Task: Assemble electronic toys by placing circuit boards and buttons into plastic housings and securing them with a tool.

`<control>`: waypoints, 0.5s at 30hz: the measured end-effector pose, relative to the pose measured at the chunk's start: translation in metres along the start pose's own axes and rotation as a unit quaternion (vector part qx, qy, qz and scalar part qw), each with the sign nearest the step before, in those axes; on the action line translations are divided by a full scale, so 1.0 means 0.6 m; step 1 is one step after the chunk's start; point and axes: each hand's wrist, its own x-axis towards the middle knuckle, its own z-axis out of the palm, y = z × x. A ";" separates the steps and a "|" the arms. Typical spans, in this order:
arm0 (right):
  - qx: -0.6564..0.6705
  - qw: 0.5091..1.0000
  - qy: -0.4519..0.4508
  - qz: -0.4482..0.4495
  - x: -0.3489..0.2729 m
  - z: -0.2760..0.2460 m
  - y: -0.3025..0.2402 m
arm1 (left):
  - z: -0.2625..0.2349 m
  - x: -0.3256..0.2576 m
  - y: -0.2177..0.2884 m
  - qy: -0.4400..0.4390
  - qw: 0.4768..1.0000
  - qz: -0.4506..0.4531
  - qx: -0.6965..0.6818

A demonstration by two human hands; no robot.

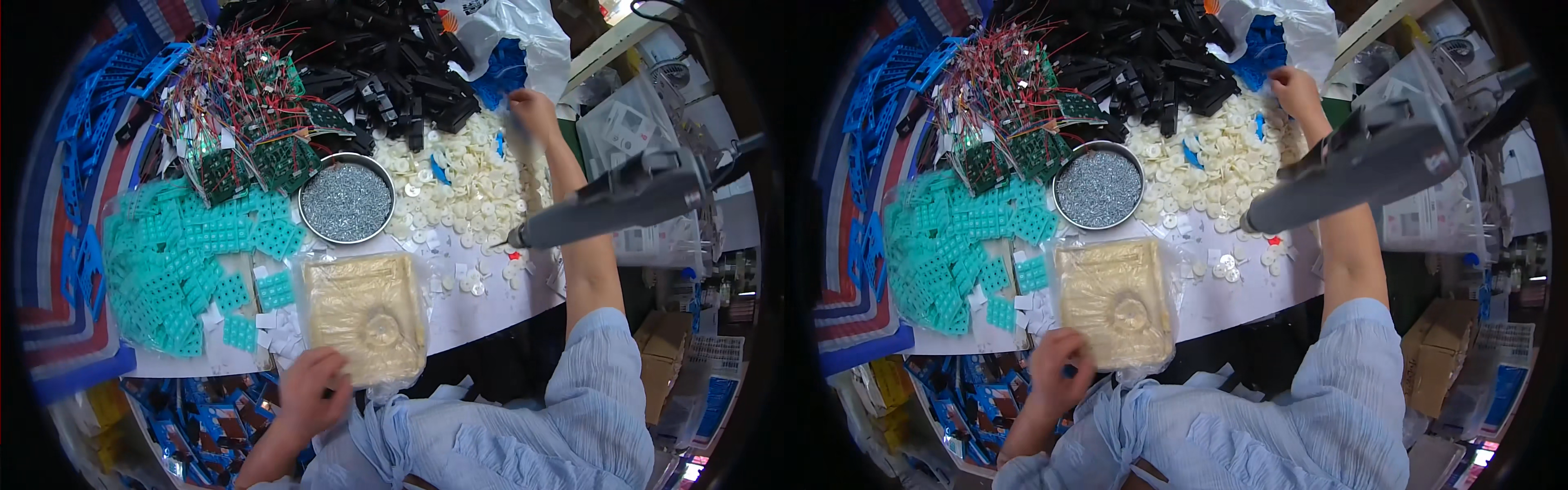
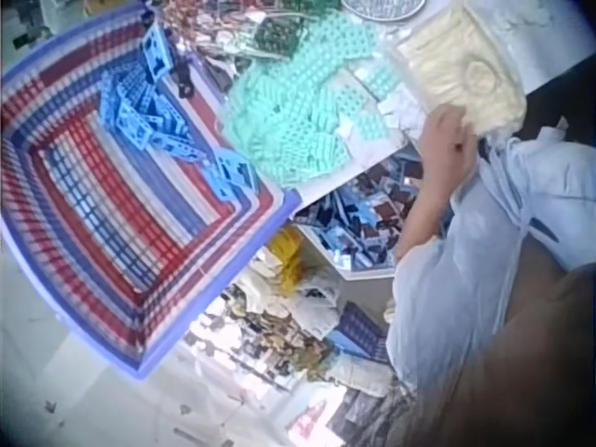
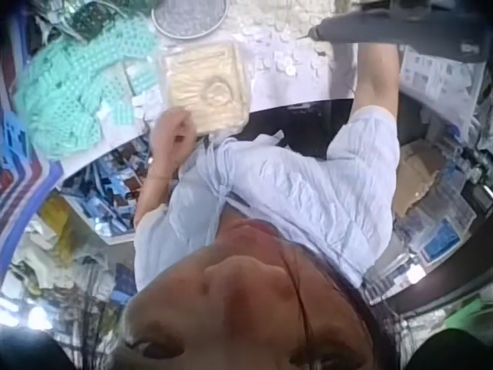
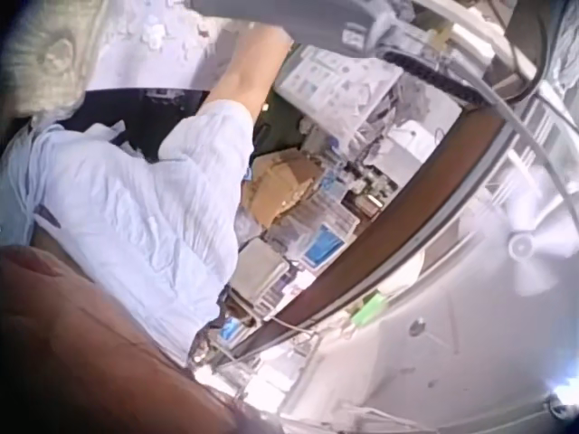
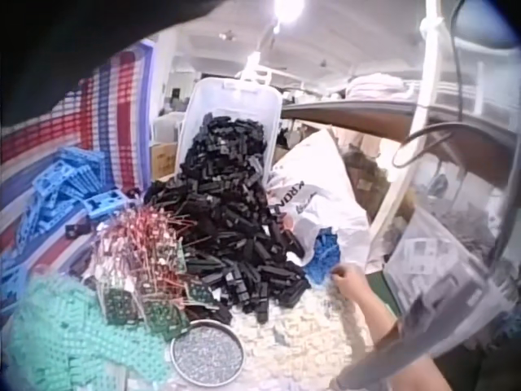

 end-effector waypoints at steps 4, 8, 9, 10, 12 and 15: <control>-0.136 0.989 0.044 0.035 0.048 0.071 -0.032 | 0.043 0.039 0.011 -0.052 0.995 0.074 0.035; -0.165 0.986 -0.009 0.012 0.061 0.090 -0.095 | 0.041 0.024 -0.002 -0.023 0.996 0.050 0.074; -0.152 0.988 0.007 0.018 0.041 0.076 -0.165 | 0.035 0.016 -0.002 -0.014 0.996 0.046 0.079; -0.110 0.984 0.112 -0.079 0.037 0.057 -0.087 | 0.039 0.024 -0.002 -0.022 0.996 0.062 0.062; 0.072 0.985 0.143 -0.064 -0.010 0.028 -0.063 | 0.040 0.016 -0.004 -0.008 0.997 0.060 0.037; 0.444 0.869 0.206 0.074 -0.227 -0.126 -0.052 | 0.037 0.025 -0.007 -0.028 0.995 0.064 -0.077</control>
